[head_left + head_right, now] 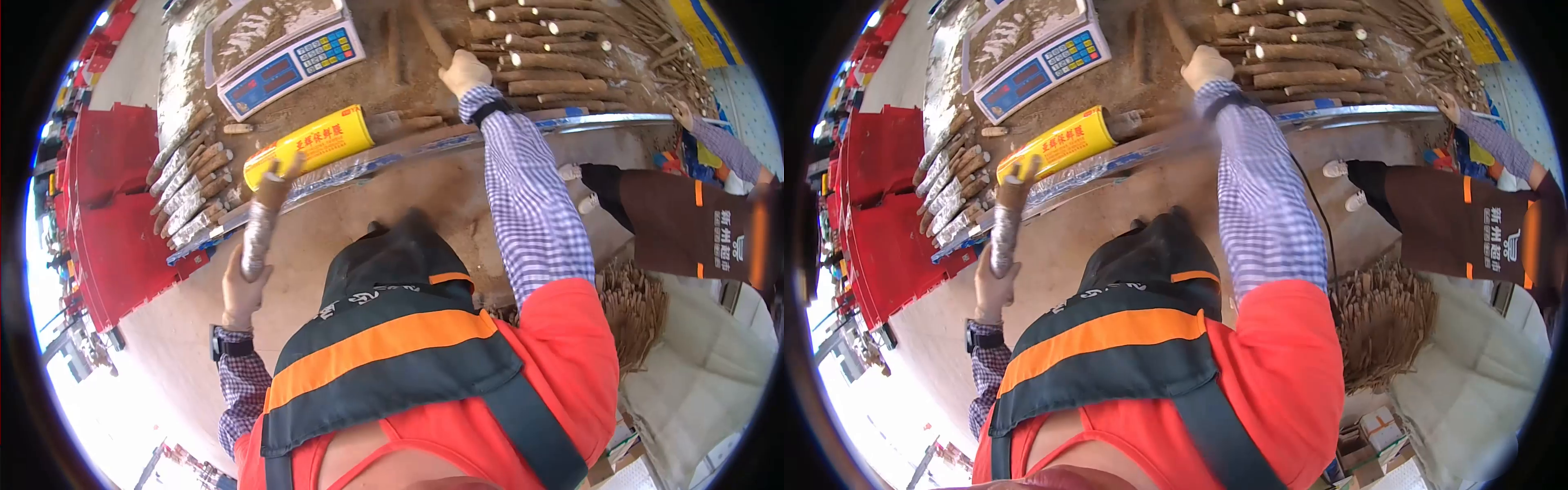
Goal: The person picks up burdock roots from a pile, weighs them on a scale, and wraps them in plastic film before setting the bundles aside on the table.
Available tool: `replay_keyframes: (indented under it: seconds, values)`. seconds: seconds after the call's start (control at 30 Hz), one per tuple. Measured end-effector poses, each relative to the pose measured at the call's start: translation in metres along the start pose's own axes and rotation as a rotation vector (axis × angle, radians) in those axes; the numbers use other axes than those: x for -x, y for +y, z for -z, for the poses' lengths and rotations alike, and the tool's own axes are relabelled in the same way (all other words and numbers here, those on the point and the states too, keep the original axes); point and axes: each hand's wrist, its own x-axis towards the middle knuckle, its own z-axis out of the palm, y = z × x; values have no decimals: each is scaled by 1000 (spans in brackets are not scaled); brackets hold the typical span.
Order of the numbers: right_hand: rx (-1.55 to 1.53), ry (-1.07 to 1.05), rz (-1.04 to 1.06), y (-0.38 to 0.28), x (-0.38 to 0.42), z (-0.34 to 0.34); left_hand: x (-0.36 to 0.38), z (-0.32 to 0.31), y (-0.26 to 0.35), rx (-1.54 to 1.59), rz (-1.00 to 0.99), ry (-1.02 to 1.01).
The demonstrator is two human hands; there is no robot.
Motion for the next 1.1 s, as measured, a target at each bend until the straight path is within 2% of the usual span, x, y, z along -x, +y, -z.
replay_keyframes:
  seconds: [0.07,0.1,0.13,0.17,0.2,0.3,0.37,0.4,0.47,0.53,0.6,0.63,0.67,0.73,0.77,0.8,0.83,0.87,0.9,0.93,0.97,1.0,1.03,1.1]
  values:
    - [-142,166,120,-5,13,34,-9,26,-27,-8,28,125]
    - [-130,178,128,-10,23,48,-17,39,-47,28,107,160]
    - [-231,371,257,-12,36,63,-28,52,-70,67,182,185]
    - [-327,569,388,-14,49,78,-43,66,-92,24,141,229]
    - [-403,642,479,-23,63,94,-60,77,-111,-18,96,275]
    - [-458,646,492,-43,88,112,-116,109,-132,14,-26,331]
    - [-468,692,535,-61,108,127,-175,137,-188,-240,-26,354]
    - [-455,709,522,-70,119,132,-199,147,-198,-394,-41,355]
    - [-431,695,516,-86,139,142,-236,162,-201,-487,-96,329]
    - [-361,687,489,-102,150,147,-273,168,-218,-567,-309,332]
    - [-311,704,496,-121,158,151,-304,165,-241,-693,-419,228]
    - [-293,732,489,-129,161,150,-336,159,-281,-400,-294,-57]
    - [-286,737,480,-138,166,151,-337,153,-282,-228,-320,-139]
    - [-194,710,448,-156,176,155,-368,146,-299,-190,-264,-217]
    - [-193,714,441,-164,180,154,-372,151,-276,-511,-318,-158]
    - [-144,713,467,-172,184,154,-351,154,-214,-571,-360,-104]
    - [-96,710,497,-180,186,152,-344,147,-176,-540,-537,41]
    - [-101,705,499,-188,189,151,-320,143,-109,-334,-536,44]
    - [-17,721,551,-196,190,150,-293,135,-42,21,-524,7]
    - [66,737,606,-206,192,149,-275,126,1,299,-575,-116]
    - [104,732,622,-216,197,150,-238,129,54,491,-491,-223]
    - [96,730,635,-226,199,153,-233,115,74,558,-769,-181]
    - [101,729,684,-235,200,156,-225,114,101,477,-1020,-58]
    - [100,707,745,-244,198,154,-218,110,145,542,-1216,-63]
